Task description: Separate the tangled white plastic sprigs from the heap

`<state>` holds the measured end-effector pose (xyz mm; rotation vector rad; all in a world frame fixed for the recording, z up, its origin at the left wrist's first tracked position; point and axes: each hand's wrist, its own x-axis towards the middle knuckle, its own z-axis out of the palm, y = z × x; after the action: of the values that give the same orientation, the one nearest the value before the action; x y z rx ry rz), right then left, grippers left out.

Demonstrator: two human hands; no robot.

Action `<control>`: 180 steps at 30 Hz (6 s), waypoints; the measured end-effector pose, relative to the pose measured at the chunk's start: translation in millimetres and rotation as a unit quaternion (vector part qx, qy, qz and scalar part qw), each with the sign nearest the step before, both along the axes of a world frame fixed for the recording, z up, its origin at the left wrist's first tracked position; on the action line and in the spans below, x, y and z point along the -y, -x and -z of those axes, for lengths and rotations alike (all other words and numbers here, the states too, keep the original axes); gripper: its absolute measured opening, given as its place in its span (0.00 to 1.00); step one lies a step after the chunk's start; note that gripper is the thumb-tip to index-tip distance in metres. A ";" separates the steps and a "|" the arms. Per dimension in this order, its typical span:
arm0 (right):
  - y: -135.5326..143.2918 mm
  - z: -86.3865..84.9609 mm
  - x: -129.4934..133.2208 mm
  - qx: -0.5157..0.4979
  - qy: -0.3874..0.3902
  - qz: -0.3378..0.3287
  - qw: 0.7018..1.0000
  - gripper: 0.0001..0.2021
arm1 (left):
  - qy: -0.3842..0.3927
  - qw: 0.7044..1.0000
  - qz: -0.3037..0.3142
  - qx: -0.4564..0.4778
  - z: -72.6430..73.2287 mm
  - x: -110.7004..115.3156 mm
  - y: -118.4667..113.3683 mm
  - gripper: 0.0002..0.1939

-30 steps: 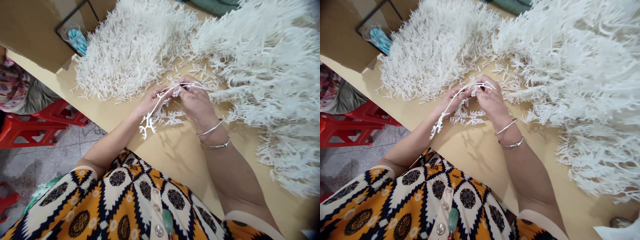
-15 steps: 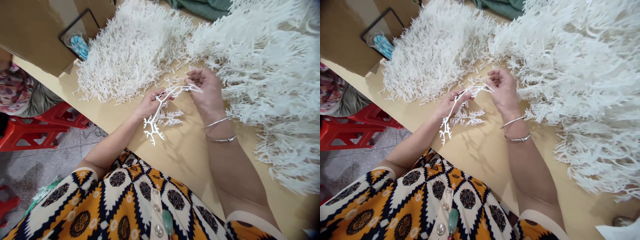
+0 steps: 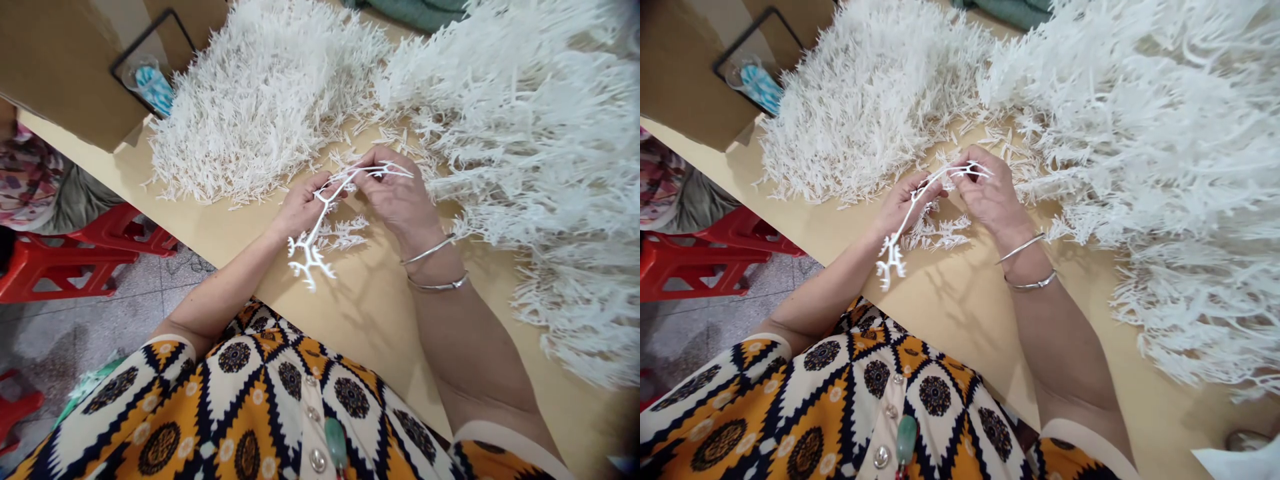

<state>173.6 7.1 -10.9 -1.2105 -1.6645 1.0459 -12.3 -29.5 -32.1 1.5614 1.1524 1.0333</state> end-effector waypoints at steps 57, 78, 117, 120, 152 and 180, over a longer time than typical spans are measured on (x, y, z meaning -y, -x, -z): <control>-16.1 28.3 -25.3 -0.029 -0.123 0.102 0.987 0.09 | 0.085 0.987 -0.043 0.131 11.4 -2.3 -1.0 0.33; 3.1 0.7 0.4 -0.060 0.013 0.025 0.998 0.19 | 0.160 0.944 -0.027 0.287 3.4 -7.7 -3.7 0.19; 12.1 2.1 44.7 -0.064 -0.029 0.076 0.995 0.07 | 0.067 0.989 0.059 0.122 -2.1 9.9 -10.6 0.26; 13.1 7.6 43.7 -0.003 -0.095 0.090 0.991 0.05 | 0.082 0.987 0.058 0.124 -4.2 11.5 -11.2 0.26; -28.2 42.5 -3.0 -0.167 -0.025 0.141 0.975 0.04 | 0.016 0.996 -0.008 0.092 0.4 11.7 -12.9 0.30; -33.3 36.5 -0.9 0.116 -0.128 0.237 0.956 0.20 | -0.008 0.997 0.036 0.069 -7.5 16.3 -12.6 0.26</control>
<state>207.0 8.0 -47.4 -1.4973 -1.5115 0.3941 0.3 -45.8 -24.6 1.5093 0.9898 1.0872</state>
